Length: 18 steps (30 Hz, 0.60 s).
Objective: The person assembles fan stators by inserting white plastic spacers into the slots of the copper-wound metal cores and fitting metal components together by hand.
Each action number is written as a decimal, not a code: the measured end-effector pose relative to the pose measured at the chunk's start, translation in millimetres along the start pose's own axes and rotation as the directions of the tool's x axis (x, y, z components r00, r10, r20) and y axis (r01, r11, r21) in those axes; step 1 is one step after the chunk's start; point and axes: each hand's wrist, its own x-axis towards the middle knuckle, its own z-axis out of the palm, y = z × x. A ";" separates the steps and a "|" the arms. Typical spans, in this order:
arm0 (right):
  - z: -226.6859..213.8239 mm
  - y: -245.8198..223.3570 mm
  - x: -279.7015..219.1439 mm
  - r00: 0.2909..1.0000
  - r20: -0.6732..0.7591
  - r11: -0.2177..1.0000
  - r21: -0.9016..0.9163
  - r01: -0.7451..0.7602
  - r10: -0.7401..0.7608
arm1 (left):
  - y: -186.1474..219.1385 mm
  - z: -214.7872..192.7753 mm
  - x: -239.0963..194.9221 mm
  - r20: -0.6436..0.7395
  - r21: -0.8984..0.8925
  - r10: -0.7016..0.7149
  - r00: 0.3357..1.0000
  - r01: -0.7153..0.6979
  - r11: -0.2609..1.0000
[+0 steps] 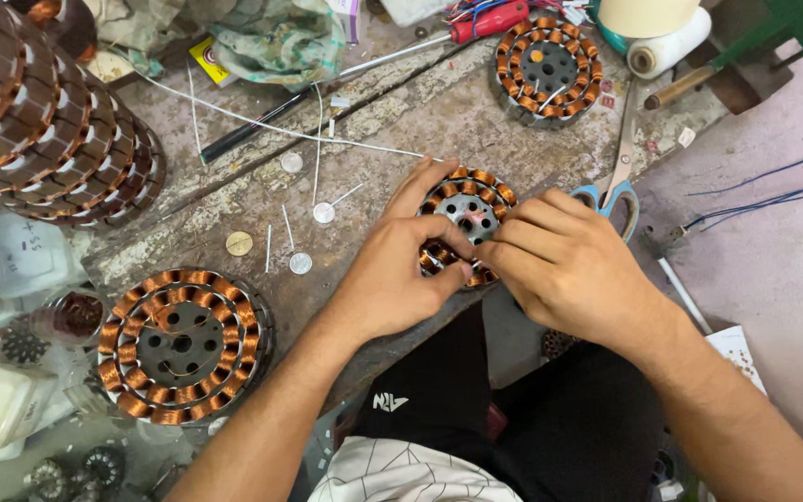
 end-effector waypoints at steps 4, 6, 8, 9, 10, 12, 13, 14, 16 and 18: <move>-5.8 0.2 7.0 0.993 0.043 0.991 -0.072 0.115 -0.112 | 0.9 14.3 0.7 -0.152 0.049 0.043 0.987 -0.035 0.998; -8.8 -0.3 10.1 0.985 0.068 0.981 -0.102 0.162 -0.156 | 2.3 20.4 -1.3 -0.219 0.087 0.097 0.971 -0.080 0.993; -11.1 0.6 13.2 0.976 0.101 0.974 -0.099 0.202 -0.192 | 4.6 22.9 -4.3 -0.250 0.136 0.145 0.957 -0.114 0.984; -11.8 1.9 14.7 0.971 0.116 0.970 -0.098 0.221 -0.210 | 6.5 23.5 -5.8 -0.248 0.164 0.165 0.955 -0.127 0.978; -11.9 3.1 15.8 0.968 0.124 0.969 -0.087 0.231 -0.220 | 7.9 23.6 -6.8 -0.243 0.189 0.186 0.952 -0.142 0.972; -10.7 6.0 17.4 0.961 0.139 0.966 -0.065 0.249 -0.238 | 9.3 22.5 -7.2 -0.245 0.204 0.208 0.947 -0.159 0.966; -10.4 7.4 17.4 0.958 0.131 0.961 -0.070 0.266 -0.255 | 9.6 22.3 -7.2 -0.245 0.210 0.218 0.945 -0.168 0.963; -10.2 8.8 17.3 0.954 0.123 0.956 -0.075 0.282 -0.272 | 9.7 22.0 -6.8 -0.243 0.201 0.212 0.947 -0.165 0.966; -10.3 10.7 15.7 0.947 0.115 0.947 -0.090 0.309 -0.298 | 9.2 20.9 -6.2 -0.236 0.183 0.201 0.951 -0.159 0.970; -10.5 12.1 12.8 0.942 0.115 0.938 -0.109 0.328 -0.316 | 7.8 18.9 -5.5 -0.232 0.108 0.172 0.957 -0.150 0.983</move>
